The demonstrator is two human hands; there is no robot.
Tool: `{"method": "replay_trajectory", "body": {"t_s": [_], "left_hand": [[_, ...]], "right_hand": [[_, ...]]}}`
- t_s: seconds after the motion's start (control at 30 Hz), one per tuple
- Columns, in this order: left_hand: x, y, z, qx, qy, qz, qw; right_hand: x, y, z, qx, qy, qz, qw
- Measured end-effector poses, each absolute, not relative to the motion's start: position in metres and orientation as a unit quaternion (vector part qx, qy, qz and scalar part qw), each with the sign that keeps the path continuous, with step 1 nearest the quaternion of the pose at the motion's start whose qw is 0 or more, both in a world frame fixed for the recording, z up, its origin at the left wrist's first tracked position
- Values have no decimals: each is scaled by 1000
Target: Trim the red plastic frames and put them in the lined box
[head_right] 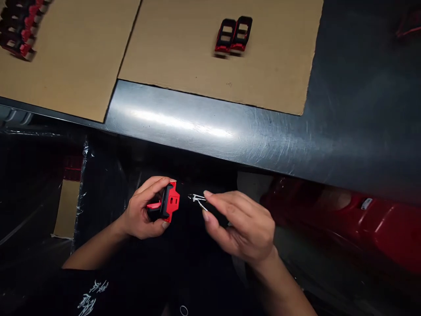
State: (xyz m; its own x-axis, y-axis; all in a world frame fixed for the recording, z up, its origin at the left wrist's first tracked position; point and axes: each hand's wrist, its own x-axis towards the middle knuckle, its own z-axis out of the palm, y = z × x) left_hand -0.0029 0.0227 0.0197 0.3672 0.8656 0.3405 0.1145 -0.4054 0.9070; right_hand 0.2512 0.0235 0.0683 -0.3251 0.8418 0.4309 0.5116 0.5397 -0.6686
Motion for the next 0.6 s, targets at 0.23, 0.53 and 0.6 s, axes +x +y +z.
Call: {"method": "replay_trajectory", "body": {"t_s": [0.23,0.53,0.6], "left_hand": [[2,25,18,731,304,437,426],[-1,20,15,741,304,434,413],[-1,21,16,743,303,432,412]], "right_hand": [[239,5,74,-399,-806,246,362],[233,7,74,-368,-817,259,360],[233,6,74,-373,-817,256,358]]}}
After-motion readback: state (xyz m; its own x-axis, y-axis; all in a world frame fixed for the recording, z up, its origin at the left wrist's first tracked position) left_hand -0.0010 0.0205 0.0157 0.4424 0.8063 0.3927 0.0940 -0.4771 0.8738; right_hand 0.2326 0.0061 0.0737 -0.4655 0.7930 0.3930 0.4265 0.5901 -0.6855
